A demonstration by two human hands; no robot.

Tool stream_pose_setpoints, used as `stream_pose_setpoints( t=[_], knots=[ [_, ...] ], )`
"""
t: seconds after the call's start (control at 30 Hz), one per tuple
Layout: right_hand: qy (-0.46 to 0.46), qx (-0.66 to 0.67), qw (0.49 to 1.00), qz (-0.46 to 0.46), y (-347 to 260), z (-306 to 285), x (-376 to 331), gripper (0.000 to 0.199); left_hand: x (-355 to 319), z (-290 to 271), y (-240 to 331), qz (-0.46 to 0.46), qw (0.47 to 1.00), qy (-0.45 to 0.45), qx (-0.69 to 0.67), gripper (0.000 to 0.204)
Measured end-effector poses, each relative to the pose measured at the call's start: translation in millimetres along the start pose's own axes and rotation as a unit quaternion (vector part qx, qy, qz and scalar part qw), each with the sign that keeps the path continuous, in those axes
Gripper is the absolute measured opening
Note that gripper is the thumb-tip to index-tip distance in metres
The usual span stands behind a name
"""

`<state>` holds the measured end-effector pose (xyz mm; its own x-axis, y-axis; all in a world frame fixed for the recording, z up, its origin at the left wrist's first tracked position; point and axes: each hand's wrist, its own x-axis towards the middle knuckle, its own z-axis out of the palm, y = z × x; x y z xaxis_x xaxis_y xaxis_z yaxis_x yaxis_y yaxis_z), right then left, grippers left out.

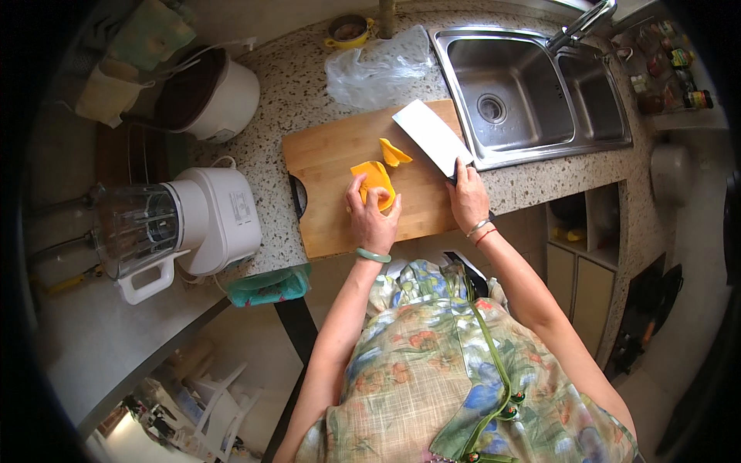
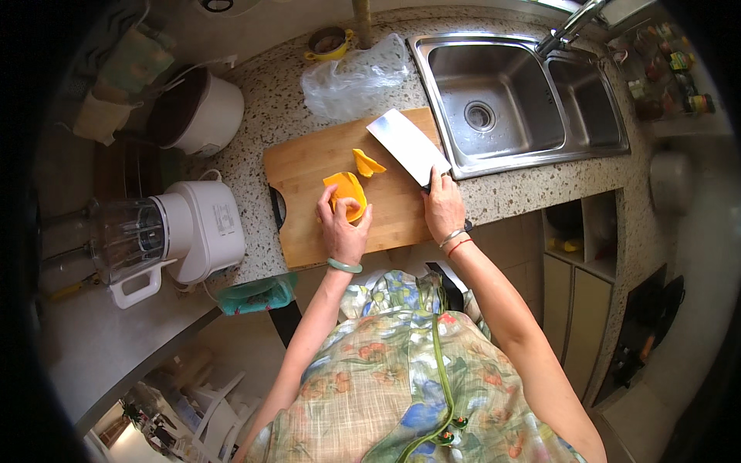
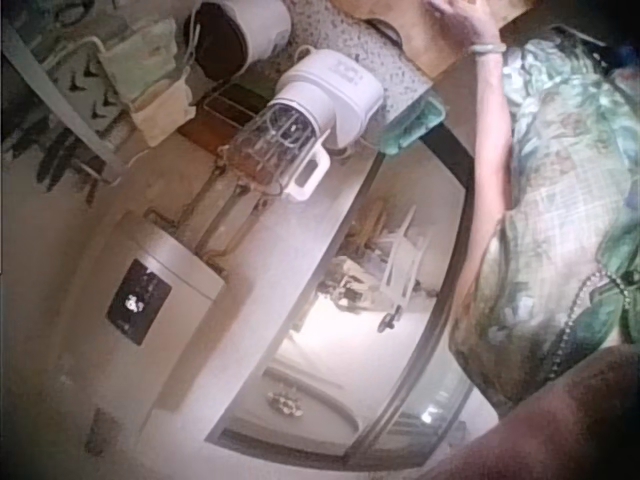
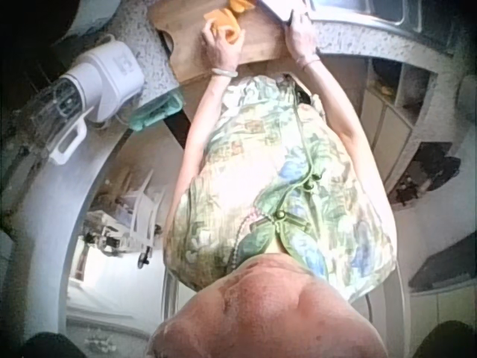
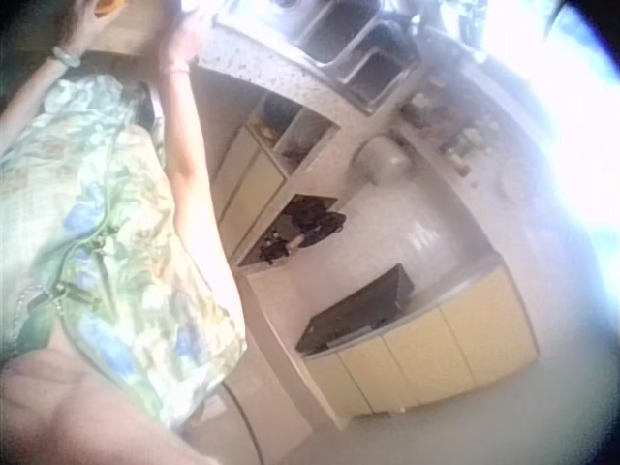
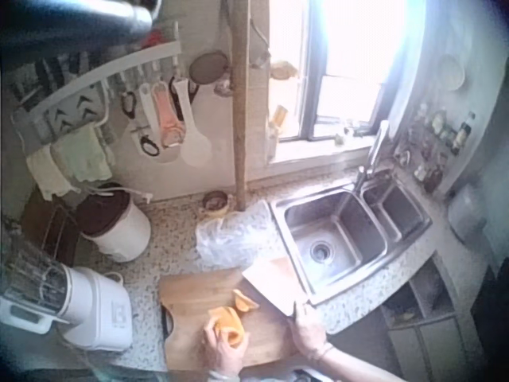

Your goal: The person places a wooden cutting board on the kitchen counter, then unwraps a piece of pumpkin from plastic. Using a cleaver, the person slices the pumpkin into smaller pieces on the cutting board.

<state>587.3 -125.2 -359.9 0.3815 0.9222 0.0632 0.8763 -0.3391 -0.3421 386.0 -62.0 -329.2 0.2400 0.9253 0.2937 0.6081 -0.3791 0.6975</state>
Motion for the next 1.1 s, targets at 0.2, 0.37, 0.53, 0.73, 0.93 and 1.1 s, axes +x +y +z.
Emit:
stream_pose_setpoints(
  t=[0.2, 0.37, 0.53, 0.73, 0.93, 1.1],
  knots=[
    [0.0, -0.006, 1.0, -0.01, -2, 2, -2, 0.068, 0, -6, -14, -0.013, 0.997, 0.007, -0.07, 0.032],
    [-0.022, 0.002, 1.0, 0.006, -9, 1, -4, 0.068, 14, -28, -34, -0.026, 0.988, -0.029, -0.149, 0.024],
    [-0.043, -0.004, 0.999, 0.018, -16, 0, -1, 0.068, 26, -30, -61, -0.159, 0.913, -0.029, -0.375, 0.018],
    [-0.047, -0.048, 0.998, 0.01, -16, 6, -1, 0.069, 37, -29, -88, -0.254, 0.856, -0.016, -0.449, 0.019],
    [-0.042, -0.067, 0.997, 0.008, -17, 8, 0, 0.07, 41, -26, -101, -0.201, 0.912, -0.013, -0.358, 0.019],
    [-0.056, -0.034, 0.997, 0.043, -29, -3, 0, 0.07, 40, -25, -95, -0.166, 0.959, -0.004, -0.23, 0.019]
  ],
)
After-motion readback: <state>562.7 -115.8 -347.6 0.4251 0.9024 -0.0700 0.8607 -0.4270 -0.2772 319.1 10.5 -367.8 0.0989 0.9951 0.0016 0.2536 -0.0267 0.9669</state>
